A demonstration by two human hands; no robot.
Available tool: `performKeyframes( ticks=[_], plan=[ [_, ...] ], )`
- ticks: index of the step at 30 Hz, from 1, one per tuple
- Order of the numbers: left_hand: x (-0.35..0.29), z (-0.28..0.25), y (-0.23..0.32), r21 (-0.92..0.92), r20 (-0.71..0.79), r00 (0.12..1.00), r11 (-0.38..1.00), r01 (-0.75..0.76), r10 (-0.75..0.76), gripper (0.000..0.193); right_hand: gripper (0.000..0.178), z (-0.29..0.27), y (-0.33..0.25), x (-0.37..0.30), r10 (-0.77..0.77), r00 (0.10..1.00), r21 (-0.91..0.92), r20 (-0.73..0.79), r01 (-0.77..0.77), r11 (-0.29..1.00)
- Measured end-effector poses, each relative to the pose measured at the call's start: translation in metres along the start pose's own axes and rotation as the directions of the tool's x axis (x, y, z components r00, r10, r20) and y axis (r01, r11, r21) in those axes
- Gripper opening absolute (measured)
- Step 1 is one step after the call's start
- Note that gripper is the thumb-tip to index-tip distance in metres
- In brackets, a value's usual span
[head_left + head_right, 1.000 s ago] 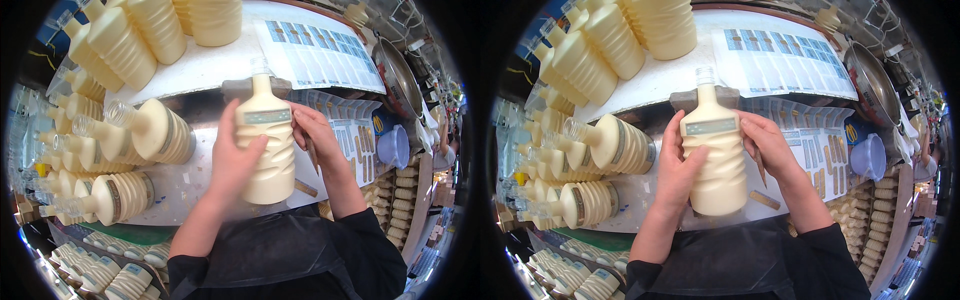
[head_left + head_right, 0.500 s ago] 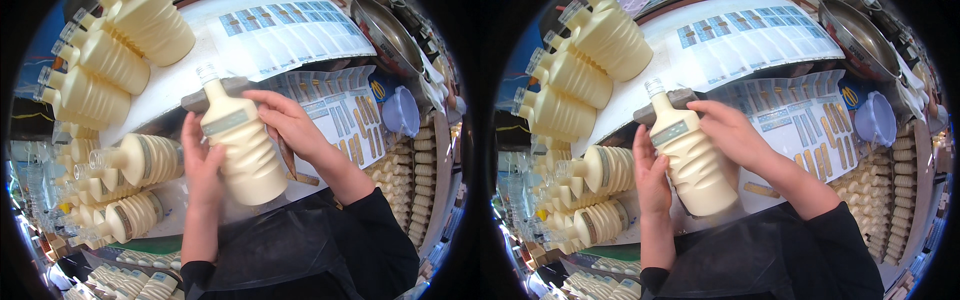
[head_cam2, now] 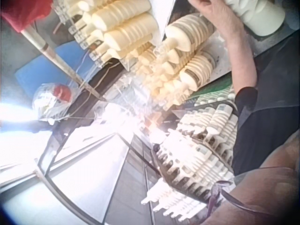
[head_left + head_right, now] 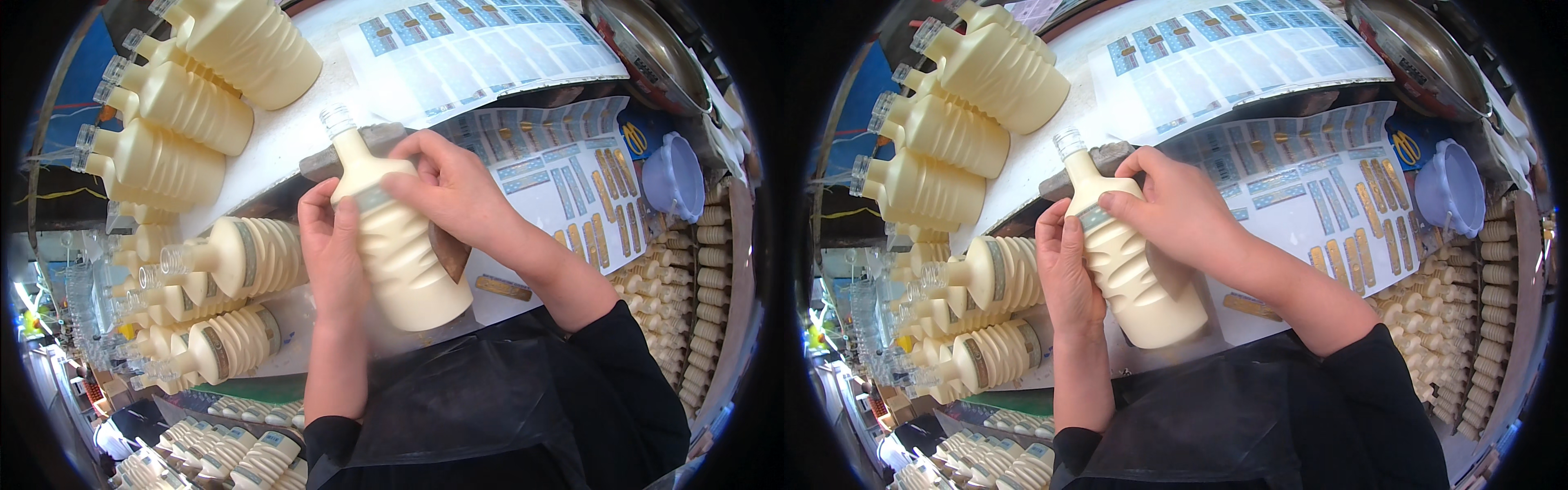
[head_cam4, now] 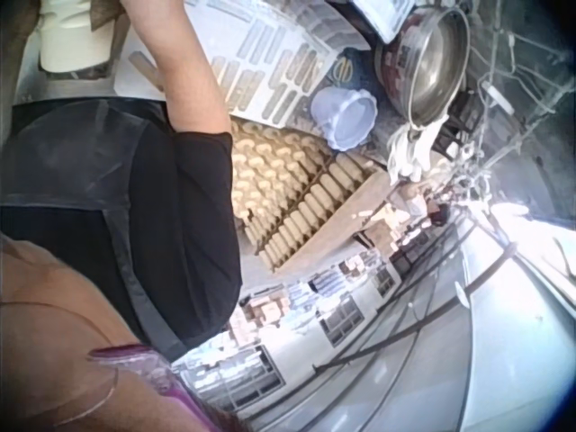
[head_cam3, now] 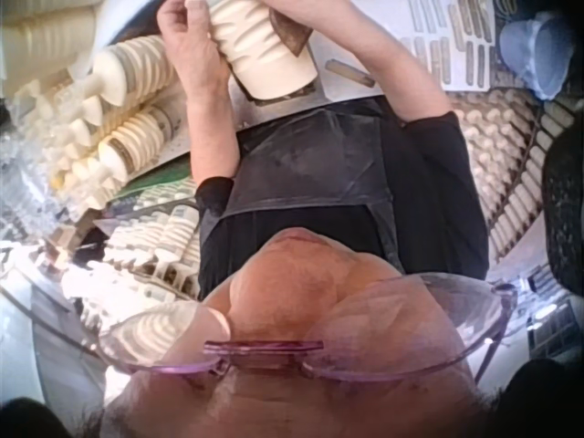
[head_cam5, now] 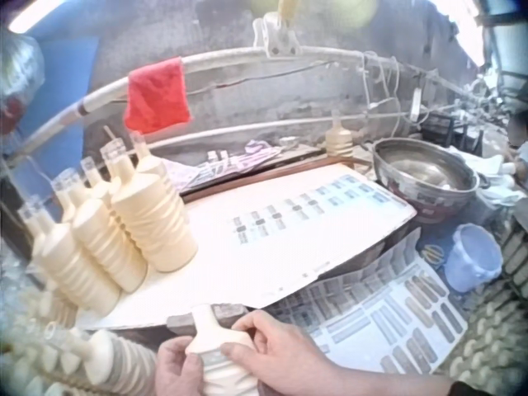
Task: The person applies adhesive labels to the necks of cream-colored plastic bottles. They pick up each bottle, align and smooth the label, then place the bottle back on the table. The process repeats for multiple bottles in a consistent sequence.
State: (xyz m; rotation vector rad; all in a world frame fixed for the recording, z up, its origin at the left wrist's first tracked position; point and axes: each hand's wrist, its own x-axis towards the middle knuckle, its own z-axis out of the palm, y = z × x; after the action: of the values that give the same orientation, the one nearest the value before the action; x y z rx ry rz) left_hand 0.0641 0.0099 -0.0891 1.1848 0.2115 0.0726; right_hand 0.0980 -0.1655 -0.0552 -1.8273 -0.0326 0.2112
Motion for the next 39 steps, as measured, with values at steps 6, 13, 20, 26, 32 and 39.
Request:
performKeyframes(
  ticks=[6, 13, 20, 26, 32, 39],
  plan=[
    [-0.001, 0.003, 0.001, -0.008, 0.002, 1.000, 1.000, 0.004, -0.004, 0.030, 0.043, 0.000, 0.000, 0.000, 0.009, 1.000, 0.005, 0.006, -0.009, 1.000],
    [-0.001, 0.003, 0.002, 0.006, -0.004, 1.000, 1.000, 0.013, -0.013, 0.034, 0.045, 0.001, 0.005, 0.000, 0.002, 1.000, -0.005, 0.001, -0.002, 1.000],
    [-0.001, 0.005, 0.004, -0.004, -0.005, 1.000, 1.000, 0.024, -0.024, 0.036, 0.044, 0.001, 0.006, 0.001, 0.003, 1.000, -0.001, 0.009, -0.003, 1.000],
    [0.000, 0.002, 0.004, -0.012, 0.017, 0.999, 0.999, 0.038, -0.038, 0.033, 0.033, 0.003, 0.015, 0.003, -0.021, 1.000, 0.137, 0.022, 0.018, 0.990],
    [-0.001, 0.010, 0.007, 0.237, 0.030, 0.999, 0.971, 0.036, -0.045, 0.038, 0.024, -0.002, 0.010, 0.002, 0.041, 0.991, 0.097, 0.130, -0.054, 0.994],
    [0.000, 0.012, 0.006, 0.334, 0.019, 0.999, 0.942, 0.039, -0.048, 0.043, 0.033, -0.009, 0.021, -0.004, 0.052, 0.988, 0.255, 0.144, -0.088, 0.963]
  ],
)
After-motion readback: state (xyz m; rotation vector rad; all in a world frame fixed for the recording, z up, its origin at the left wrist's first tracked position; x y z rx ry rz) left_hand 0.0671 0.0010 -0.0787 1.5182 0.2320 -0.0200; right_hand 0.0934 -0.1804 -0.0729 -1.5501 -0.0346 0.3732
